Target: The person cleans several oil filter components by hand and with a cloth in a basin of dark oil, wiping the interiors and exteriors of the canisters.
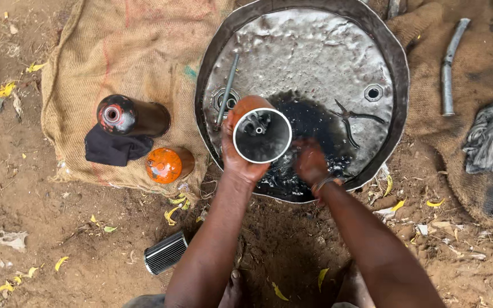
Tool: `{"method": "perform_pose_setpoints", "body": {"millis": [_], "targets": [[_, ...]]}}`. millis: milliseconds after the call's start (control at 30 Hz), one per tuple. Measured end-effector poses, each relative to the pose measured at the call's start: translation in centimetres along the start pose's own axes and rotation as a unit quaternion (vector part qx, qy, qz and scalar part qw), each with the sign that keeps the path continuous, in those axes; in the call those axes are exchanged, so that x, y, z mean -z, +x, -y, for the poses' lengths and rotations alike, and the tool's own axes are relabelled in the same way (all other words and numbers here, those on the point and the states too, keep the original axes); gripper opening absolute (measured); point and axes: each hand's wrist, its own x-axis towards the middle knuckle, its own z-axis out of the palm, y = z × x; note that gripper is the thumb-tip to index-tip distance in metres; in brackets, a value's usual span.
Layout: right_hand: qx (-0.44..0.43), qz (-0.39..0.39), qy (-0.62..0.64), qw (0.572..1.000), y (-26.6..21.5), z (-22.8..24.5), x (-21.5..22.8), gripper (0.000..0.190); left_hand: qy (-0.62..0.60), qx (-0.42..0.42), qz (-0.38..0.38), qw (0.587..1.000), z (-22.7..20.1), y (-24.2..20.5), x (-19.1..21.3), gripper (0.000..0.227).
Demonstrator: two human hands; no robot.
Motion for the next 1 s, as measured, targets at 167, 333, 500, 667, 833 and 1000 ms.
{"method": "perform_pose_setpoints", "body": {"millis": [167, 333, 500, 667, 833, 1000], "targets": [[0.144, -0.079, -0.312, 0.936, 0.7, 5.5, 2.4, 0.040, -0.020, -0.012, 0.046, 0.999, 0.8, 0.5, 1.0, 0.060], [0.124, -0.016, -0.433, 0.893, -5.3, 10.3, -1.7, 0.037, 0.015, -0.014, 0.016, 1.000, 1.2, 0.3, 0.8, 0.062], [-0.169, 0.025, -0.122, 0.978, -4.7, 12.3, 1.5, 0.035, 0.013, -0.016, -0.006, 1.000, 0.5, -0.7, -0.1, 0.063], [-0.188, -0.011, 0.270, 0.944, -3.9, 14.1, 6.2, 0.045, 0.052, -0.034, -0.028, 0.998, 0.2, -1.3, -1.4, 0.064], [-0.130, -0.038, 0.540, 0.831, -5.3, 15.3, 7.3, 0.048, 0.042, -0.035, -0.014, 0.998, 0.5, -1.0, -1.2, 0.067], [0.068, -0.046, 0.472, 0.878, -3.6, 15.2, 7.5, 0.054, 0.037, -0.017, 0.031, 0.999, 0.6, -0.8, -0.7, 0.071]]}}
